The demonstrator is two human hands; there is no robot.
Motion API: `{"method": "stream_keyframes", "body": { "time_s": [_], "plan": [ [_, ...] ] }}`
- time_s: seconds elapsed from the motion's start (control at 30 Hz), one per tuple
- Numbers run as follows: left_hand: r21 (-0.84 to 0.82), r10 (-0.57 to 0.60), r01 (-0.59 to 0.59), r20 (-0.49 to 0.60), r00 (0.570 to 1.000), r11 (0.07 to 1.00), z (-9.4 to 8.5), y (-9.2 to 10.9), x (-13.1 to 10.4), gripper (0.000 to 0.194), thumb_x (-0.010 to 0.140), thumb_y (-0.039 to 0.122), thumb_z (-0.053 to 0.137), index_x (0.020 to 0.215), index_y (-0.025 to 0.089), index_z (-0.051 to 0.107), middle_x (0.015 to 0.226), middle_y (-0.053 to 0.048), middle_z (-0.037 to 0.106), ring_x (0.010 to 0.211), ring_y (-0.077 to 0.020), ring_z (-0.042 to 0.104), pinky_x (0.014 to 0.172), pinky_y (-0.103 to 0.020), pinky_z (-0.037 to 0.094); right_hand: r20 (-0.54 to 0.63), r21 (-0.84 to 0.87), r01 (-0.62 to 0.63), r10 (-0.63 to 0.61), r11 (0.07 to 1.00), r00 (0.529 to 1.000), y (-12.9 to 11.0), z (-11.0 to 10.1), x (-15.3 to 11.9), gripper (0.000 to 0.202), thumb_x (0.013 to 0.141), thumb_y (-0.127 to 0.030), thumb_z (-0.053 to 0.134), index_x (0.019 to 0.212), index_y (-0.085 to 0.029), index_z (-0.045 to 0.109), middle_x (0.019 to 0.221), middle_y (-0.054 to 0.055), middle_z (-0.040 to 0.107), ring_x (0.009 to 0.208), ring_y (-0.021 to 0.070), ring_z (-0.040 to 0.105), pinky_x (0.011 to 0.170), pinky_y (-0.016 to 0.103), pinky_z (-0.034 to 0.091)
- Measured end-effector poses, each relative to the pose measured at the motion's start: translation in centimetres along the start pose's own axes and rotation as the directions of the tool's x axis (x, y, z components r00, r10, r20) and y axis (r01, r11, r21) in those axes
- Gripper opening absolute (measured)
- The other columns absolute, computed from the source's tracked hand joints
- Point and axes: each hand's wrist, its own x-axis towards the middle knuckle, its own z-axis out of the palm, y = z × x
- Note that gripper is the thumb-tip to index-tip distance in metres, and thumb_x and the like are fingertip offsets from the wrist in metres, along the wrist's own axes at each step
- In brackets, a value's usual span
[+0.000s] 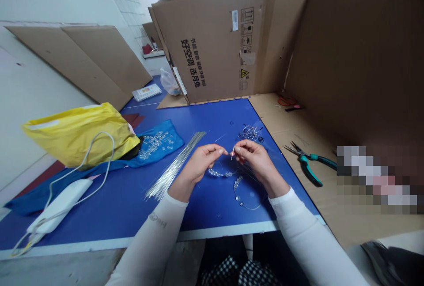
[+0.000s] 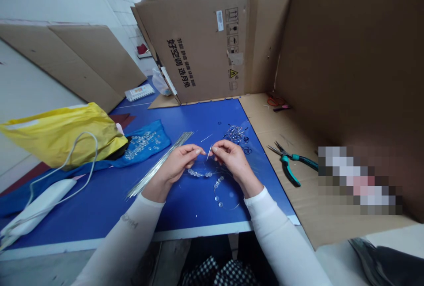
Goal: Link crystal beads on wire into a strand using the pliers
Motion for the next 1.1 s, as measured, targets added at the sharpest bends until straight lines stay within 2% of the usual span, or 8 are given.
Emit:
{"method": "stream_keyframes", "body": {
  "time_s": [0.1, 0.23, 0.47, 0.57, 0.67, 0.8, 0.97, 1.1],
  "plan": [
    [-0.035, -0.031, 0.03, -0.037, 0.999, 0.999, -0.1, 0.3, 0.0, 0.027, 0.076, 0.042, 0.068, 0.084, 0.017, 0.072, 0.052, 0.005, 0.045, 0.045, -0.0066, 0.026, 0.044, -0.022, 0.016, -0.084, 0.055, -0.007, 0.011, 0.998, 0.996, 0.0, -0.2, 0.1, 0.027, 0.069, -0.043, 0.073, 0.077, -0.02, 0.064, 0.07, 0.0, 0.066, 0.055, 0.0106, 0.049, 0.052, 0.025, 0.038],
    [-0.054, -0.032, 0.027, -0.096, 0.995, 0.998, -0.3, 0.1, 0.1, 0.03, 0.073, 0.043, 0.073, 0.085, 0.016, 0.074, 0.054, 0.004, 0.046, 0.046, -0.0058, 0.024, 0.043, -0.022, 0.013, -0.176, 0.053, -0.007, 0.016, 0.999, 0.984, 0.2, -0.7, 0.4, 0.028, 0.067, -0.043, 0.074, 0.078, -0.019, 0.064, 0.065, -0.001, 0.062, 0.053, 0.0099, 0.047, 0.051, 0.024, 0.037],
    [-0.203, -0.046, 0.016, -0.145, 0.988, 0.979, -1.3, -0.2, 0.2, 0.033, 0.071, 0.043, 0.077, 0.084, 0.012, 0.073, 0.051, 0.008, 0.03, 0.045, -0.004, 0.019, 0.042, -0.02, 0.01, -0.195, -0.08, -0.038, 0.022, 0.996, 0.98, 0.9, -1.2, 0.6, 0.027, 0.07, -0.043, 0.068, 0.078, -0.019, 0.062, 0.065, -0.002, 0.061, 0.052, 0.0092, 0.046, 0.051, 0.024, 0.037],
    [-0.288, -0.046, -0.015, -0.205, 0.978, 0.958, -2.0, -0.2, 0.3, 0.035, 0.069, 0.042, 0.079, 0.084, 0.011, 0.073, 0.051, 0.01, 0.026, 0.044, -0.0034, 0.018, 0.041, -0.019, 0.01, -0.131, -0.191, -0.065, 0.041, 0.979, 0.99, 1.3, -1.1, 0.6, 0.025, 0.073, -0.043, 0.064, 0.078, -0.019, 0.062, 0.064, -0.002, 0.061, 0.05, 0.0095, 0.046, 0.05, 0.024, 0.036],
    [-0.363, -0.041, -0.074, -0.298, 0.954, 0.929, -2.8, 0.0, 0.4, 0.032, 0.068, 0.038, 0.081, 0.084, 0.01, 0.073, 0.052, 0.01, 0.025, 0.044, -0.0021, 0.017, 0.04, -0.017, 0.011, -0.011, -0.337, -0.066, 0.066, 0.939, 0.998, 2.0, -0.9, 0.5, 0.023, 0.075, -0.041, 0.061, 0.075, -0.018, 0.062, 0.062, -0.001, 0.061, 0.05, 0.0102, 0.047, 0.05, 0.024, 0.037],
    [-0.452, -0.057, -0.125, -0.369, 0.928, 0.883, -3.5, 0.0, 0.4, 0.029, 0.067, 0.031, 0.082, 0.083, 0.009, 0.072, 0.054, 0.009, 0.03, 0.044, -0.0016, 0.022, 0.039, -0.014, 0.015, 0.137, -0.551, 0.017, 0.071, 0.834, 0.988, 2.9, 0.1, -0.1, 0.015, 0.078, -0.031, 0.059, 0.072, -0.019, 0.065, 0.062, -0.001, 0.063, 0.054, 0.0117, 0.051, 0.054, 0.025, 0.038],
    [-0.548, -0.078, -0.1, -0.293, 0.953, 0.831, -3.3, -0.2, 0.2, 0.027, 0.071, 0.029, 0.08, 0.088, 0.01, 0.072, 0.055, 0.009, 0.029, 0.044, -0.0012, 0.024, 0.038, -0.013, 0.017, 0.259, -0.733, 0.173, 0.035, 0.658, 0.965, 3.1, 2.1, -1.2, 0.014, 0.082, -0.02, 0.057, 0.075, -0.02, 0.07, 0.075, 0.003, 0.07, 0.067, 0.0152, 0.059, 0.067, 0.027, 0.041],
    [-0.599, -0.102, -0.052, -0.22, 0.97, 0.799, -3.1, -0.4, 0.2, 0.027, 0.073, 0.028, 0.08, 0.089, 0.009, 0.071, 0.054, 0.01, 0.029, 0.043, -0.0011, 0.024, 0.037, -0.012, 0.018, 0.313, -0.791, 0.252, 0.016, 0.558, 0.95, 2.4, 2.7, -1.8, 0.018, 0.087, -0.023, 0.056, 0.083, -0.02, 0.073, 0.089, 0.008, 0.072, 0.081, 0.0191, 0.064, 0.078, 0.03, 0.043]
  ]
}}
